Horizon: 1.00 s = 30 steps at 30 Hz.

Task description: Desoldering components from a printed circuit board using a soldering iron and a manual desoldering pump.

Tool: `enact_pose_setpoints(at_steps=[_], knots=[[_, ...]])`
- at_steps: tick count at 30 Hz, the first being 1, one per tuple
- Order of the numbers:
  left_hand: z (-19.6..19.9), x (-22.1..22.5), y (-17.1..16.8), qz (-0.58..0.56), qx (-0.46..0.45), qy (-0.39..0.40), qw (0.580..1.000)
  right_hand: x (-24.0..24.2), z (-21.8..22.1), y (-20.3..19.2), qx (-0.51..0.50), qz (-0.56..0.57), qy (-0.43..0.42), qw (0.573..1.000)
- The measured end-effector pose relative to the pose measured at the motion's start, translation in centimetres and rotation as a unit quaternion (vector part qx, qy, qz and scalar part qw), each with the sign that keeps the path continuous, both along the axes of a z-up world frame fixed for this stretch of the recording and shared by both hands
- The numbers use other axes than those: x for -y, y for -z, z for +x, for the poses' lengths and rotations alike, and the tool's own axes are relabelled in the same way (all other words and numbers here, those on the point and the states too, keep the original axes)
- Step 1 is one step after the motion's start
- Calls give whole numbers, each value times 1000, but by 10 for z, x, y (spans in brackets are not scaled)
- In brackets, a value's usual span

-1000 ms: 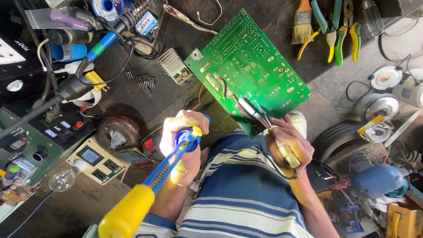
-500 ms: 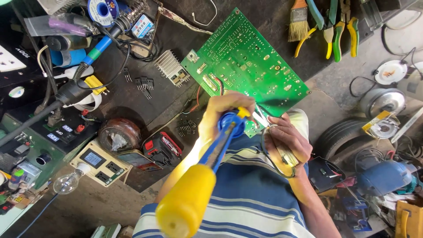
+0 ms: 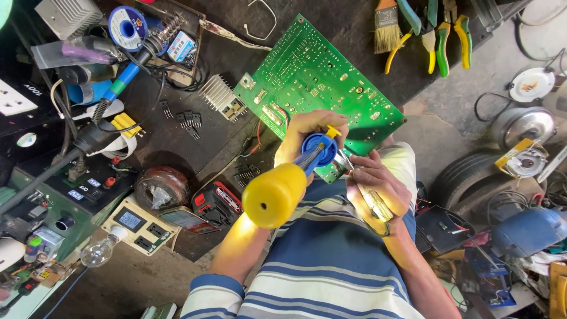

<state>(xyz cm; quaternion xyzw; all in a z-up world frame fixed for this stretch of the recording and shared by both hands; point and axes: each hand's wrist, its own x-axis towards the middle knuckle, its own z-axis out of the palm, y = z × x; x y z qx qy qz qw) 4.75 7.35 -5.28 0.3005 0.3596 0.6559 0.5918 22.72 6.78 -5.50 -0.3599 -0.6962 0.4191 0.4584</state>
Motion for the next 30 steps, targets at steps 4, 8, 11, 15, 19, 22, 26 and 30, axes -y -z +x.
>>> enact_pose_setpoints(at_steps=[4,8,11,15,19,22,26,30], knots=[[11,-4,-16,5,-44,-104,994,0,0,1,-10,5,-3,1000],[4,-9,-38,36,-66,-103,992,-1,2,0,-8,1,-11,1000],[2,-9,-40,29,-53,-98,993,-1,1,0,-14,-3,-12,1000],[4,-11,-33,41,-47,-107,992,-1,2,-2,-9,-6,-13,1000],[3,-10,-19,75,-41,-103,991,-1,3,-4,1,-16,-14,1000],[4,-10,-20,93,-45,-109,989,-3,-2,-15,3,-46,-9,999],[5,-8,-8,105,-42,-113,987,-3,2,-16,-1,-68,-16,998],[0,-11,-6,124,-53,-95,986,-2,7,-7,0,-66,-35,997]])
